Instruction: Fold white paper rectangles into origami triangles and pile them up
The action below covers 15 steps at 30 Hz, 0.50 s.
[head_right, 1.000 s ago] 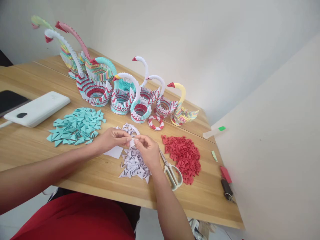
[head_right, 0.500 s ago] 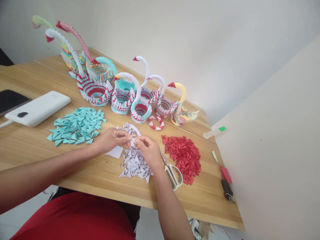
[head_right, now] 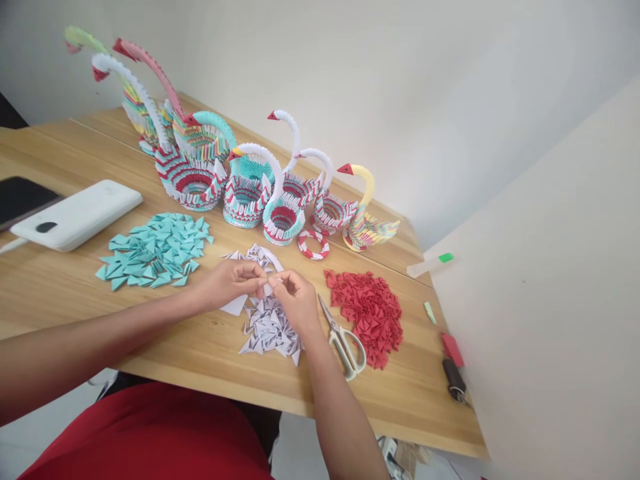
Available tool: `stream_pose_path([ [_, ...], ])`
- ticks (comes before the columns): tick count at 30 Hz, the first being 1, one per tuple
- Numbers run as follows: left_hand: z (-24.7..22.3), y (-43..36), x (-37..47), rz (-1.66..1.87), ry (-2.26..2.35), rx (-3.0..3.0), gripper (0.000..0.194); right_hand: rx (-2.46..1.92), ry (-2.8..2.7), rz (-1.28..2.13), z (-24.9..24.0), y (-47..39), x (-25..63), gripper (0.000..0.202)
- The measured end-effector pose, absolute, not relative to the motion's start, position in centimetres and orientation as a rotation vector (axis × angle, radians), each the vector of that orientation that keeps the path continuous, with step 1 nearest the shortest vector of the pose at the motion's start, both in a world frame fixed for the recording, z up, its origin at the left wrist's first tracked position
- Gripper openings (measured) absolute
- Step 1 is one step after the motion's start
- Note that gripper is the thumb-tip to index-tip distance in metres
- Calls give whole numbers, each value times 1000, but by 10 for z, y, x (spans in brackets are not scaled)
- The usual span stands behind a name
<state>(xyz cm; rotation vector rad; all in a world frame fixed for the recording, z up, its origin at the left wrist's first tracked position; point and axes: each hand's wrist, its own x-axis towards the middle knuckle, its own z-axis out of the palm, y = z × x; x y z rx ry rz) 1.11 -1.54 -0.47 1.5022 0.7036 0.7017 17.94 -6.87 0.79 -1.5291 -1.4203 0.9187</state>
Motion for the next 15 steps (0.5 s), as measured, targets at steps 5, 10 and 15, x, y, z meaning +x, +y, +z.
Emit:
stream_pose_path([
  [5, -7, -21, 16, 654, 627, 1443, 11, -1486, -1392, 885, 2, -69, 178, 28],
  [10, -4, -19, 15, 695, 617, 1352, 17, -1394, -1169, 818, 1, -66, 184, 31],
  [15, 0, -15, 10, 825, 717, 1229, 19, -1332, -1272, 889, 4, -66, 185, 32],
])
